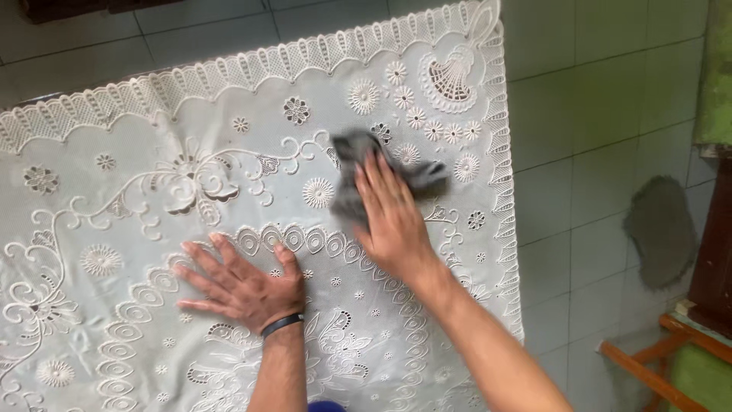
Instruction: The person wipes a wooden table with a cloth, repeatedly dipping it into a blue bucket of water. After cleaning the table surface, the person places a white lace tablecloth over the table and wipes the cloth as well.
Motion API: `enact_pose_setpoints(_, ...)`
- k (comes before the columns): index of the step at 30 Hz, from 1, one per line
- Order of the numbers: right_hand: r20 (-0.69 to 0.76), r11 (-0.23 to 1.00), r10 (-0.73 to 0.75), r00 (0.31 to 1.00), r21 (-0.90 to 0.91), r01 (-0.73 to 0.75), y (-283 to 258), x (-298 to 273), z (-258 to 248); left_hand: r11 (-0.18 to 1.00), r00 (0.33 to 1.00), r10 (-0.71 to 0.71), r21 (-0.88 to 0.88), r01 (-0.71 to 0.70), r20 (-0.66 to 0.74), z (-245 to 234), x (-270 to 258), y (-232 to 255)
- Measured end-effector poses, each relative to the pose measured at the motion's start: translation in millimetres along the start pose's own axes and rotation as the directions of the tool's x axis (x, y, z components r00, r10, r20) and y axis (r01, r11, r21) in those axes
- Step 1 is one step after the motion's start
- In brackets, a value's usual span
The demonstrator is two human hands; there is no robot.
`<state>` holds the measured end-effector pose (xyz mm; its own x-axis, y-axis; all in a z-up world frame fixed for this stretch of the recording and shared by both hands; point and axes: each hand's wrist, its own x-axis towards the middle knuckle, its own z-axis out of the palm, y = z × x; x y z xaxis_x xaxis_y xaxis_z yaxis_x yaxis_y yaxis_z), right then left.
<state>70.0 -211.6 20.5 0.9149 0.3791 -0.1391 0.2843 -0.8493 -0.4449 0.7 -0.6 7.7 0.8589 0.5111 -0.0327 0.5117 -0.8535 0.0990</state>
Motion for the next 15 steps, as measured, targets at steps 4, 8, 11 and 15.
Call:
enact_pose_setpoints(4,0.098,0.994,0.112,0.989,-0.011,-0.112,-16,-65,-27,1.000,1.000,0.004,-0.006,-0.004,0.008,1,0,3)
enact_pose_setpoints(8,0.005,0.982,0.177,0.984,-0.071,-0.176,19,-36,-17,1.000,1.000,0.016,0.020,-0.016,0.006,2,1,1)
enact_pose_setpoints(11,-0.113,0.958,0.249,0.962,-0.119,-0.262,38,-5,-8,1.000,1.000,-0.006,-0.011,0.006,0.022,0,-1,0)
enact_pose_setpoints(15,-0.045,0.958,0.283,0.958,-0.022,-0.284,18,-53,-26,0.999,0.999,0.032,-0.018,-0.031,0.012,-4,1,4)
